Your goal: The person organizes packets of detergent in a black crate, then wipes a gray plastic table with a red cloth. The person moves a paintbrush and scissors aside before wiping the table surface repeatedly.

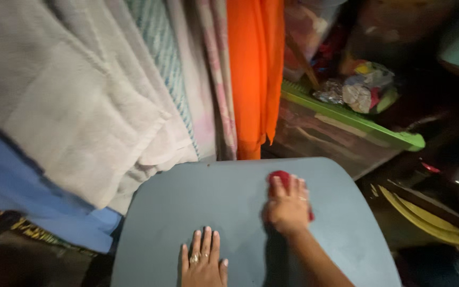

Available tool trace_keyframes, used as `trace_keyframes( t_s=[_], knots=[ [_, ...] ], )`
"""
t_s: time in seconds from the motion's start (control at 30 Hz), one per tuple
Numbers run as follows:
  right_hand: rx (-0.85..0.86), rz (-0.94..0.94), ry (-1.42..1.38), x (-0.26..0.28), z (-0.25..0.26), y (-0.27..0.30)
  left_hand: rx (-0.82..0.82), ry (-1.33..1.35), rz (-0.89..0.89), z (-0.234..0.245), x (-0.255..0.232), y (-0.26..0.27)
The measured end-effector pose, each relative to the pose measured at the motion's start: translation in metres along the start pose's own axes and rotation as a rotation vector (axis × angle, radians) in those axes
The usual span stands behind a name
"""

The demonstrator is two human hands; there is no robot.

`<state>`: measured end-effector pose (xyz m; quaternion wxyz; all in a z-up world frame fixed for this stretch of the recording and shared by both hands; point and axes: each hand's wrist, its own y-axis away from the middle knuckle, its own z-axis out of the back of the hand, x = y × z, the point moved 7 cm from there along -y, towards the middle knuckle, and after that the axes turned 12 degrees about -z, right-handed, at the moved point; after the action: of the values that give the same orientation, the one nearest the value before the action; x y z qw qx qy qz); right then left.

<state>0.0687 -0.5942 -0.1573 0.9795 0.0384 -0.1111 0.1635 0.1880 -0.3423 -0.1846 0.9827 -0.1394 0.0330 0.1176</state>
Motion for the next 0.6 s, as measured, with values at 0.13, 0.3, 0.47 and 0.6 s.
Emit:
trace_keyframes(
  t_s=[0.13,0.3,0.47,0.6],
  knots=[
    [0.06,0.084,-0.018,0.059,-0.007,0.019,0.192,0.081,0.033,-0.007,0.007,-0.032],
    [0.037,0.279,-0.126,0.085,0.005,0.028,0.222,0.056,0.096,0.005,0.004,-0.041],
    [0.146,0.212,-0.018,0.053,0.014,-0.009,0.489,-0.06,0.122,0.005,0.007,-0.044],
    [0.129,0.027,0.119,-0.023,0.026,-0.054,0.558,-0.077,0.169,0.012,0.007,-0.044]
  ],
)
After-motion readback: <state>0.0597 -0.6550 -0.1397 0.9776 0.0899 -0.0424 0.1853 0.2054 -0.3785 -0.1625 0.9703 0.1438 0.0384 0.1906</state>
